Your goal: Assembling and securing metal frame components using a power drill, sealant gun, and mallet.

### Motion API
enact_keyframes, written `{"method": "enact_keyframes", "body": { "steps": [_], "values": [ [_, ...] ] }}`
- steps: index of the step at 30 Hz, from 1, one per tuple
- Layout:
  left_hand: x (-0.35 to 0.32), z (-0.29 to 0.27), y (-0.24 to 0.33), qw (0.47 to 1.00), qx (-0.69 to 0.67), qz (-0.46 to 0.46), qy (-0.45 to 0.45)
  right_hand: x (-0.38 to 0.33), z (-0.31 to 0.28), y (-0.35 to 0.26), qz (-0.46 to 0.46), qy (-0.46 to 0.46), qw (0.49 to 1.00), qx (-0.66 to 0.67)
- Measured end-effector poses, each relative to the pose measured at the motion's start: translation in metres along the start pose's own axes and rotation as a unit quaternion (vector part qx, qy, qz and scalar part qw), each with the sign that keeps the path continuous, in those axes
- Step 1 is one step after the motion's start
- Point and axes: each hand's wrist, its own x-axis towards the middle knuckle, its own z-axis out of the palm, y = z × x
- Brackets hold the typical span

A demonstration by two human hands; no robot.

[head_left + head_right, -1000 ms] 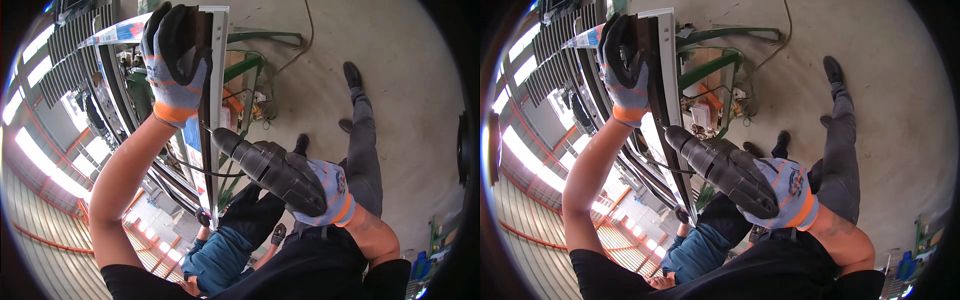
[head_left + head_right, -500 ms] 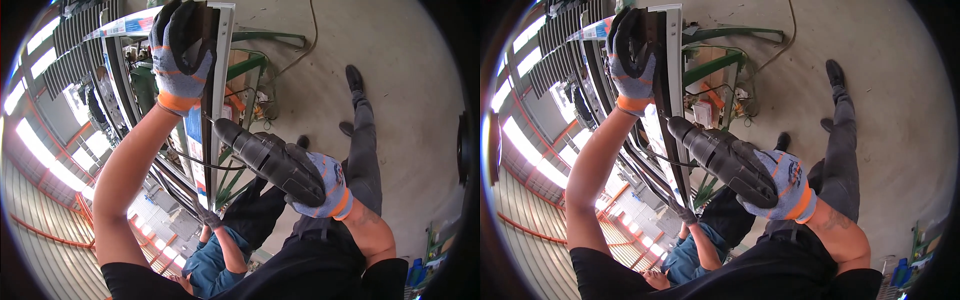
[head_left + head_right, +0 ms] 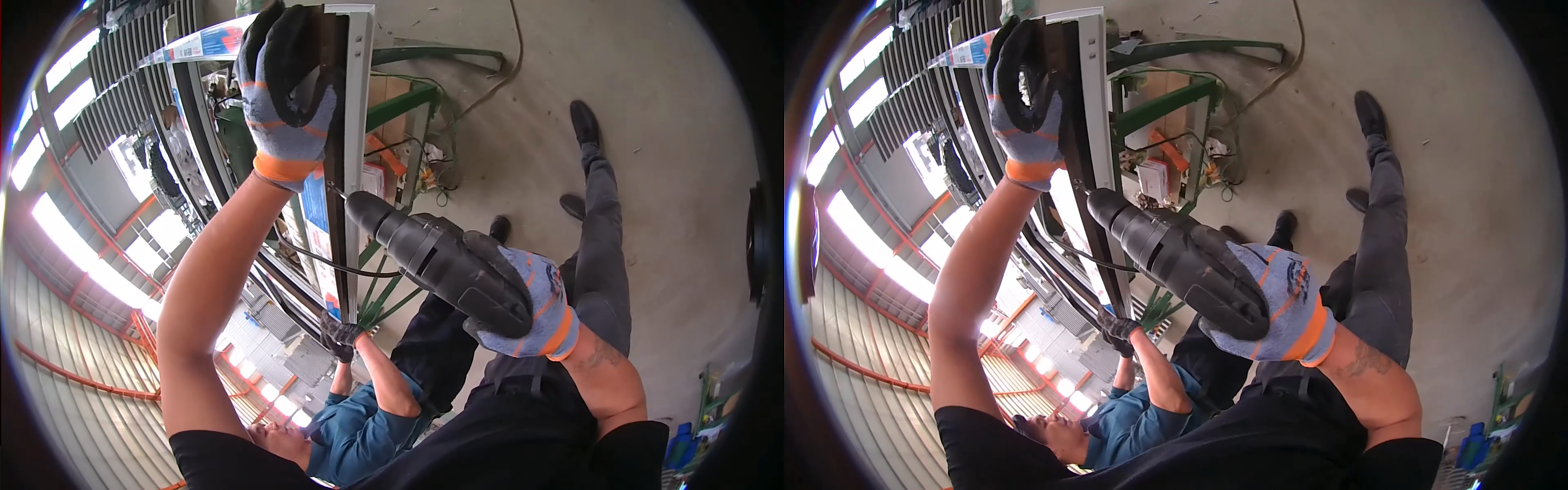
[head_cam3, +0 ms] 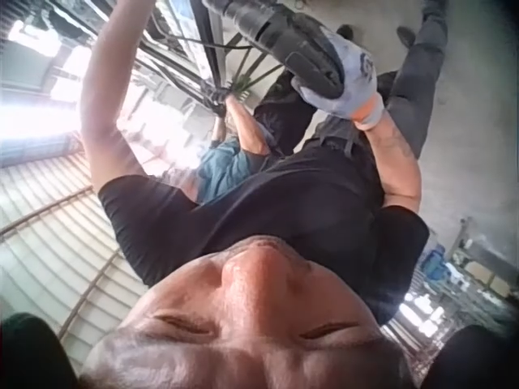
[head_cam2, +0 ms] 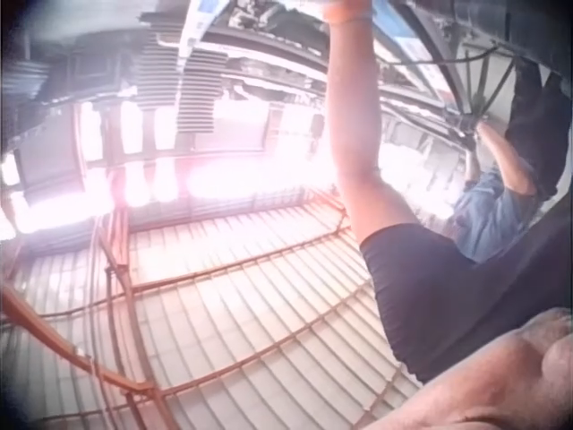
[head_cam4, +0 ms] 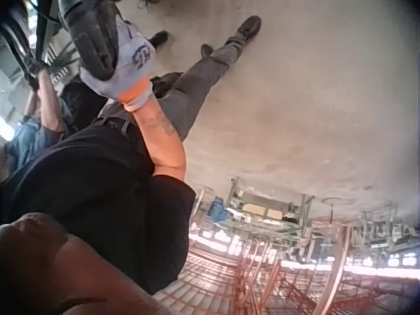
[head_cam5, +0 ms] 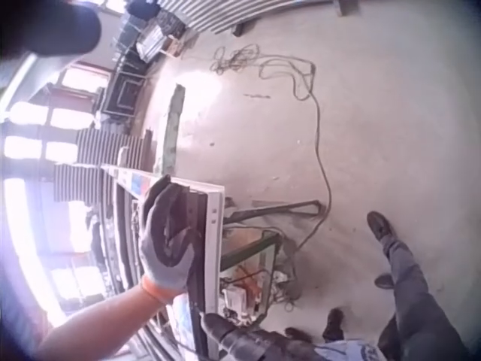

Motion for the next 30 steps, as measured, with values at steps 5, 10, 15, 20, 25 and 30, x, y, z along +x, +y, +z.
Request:
{"method": "enact_keyframes", "body": {
  "steps": [5, 10, 15, 20, 25, 30],
  "values": [
    [0.002, 0.002, 0.004, 1.000, -0.017, -0.004, 0.006, 0.001, -0.003, -0.003, 0.000, 0.004, 1.000, -0.005],
    [0.000, 0.002, 0.001, 1.000, -0.015, 0.018, -0.004, 0.001, -0.001, 0.002, -0.030, 0.000, 0.998, -0.049],
    [-0.002, 0.003, -0.004, 1.000, -0.018, 0.007, -0.003, 0.002, -0.001, -0.001, -0.022, -0.008, 0.999, -0.049],
    [-0.002, -0.001, -0.004, 1.000, -0.012, 0.001, -0.012, 0.004, 0.000, 0.000, -0.003, -0.019, 1.000, -0.023],
    [0.014, -0.002, 0.038, 0.980, -0.065, -0.187, -0.008, 0.008, -0.001, -0.001, -0.023, -0.026, 0.997, -0.069],
    [0.005, -0.003, 0.006, 0.999, 0.006, -0.015, -0.034, 0.011, -0.001, -0.003, -0.004, -0.021, 0.998, -0.063]
  ]
}}
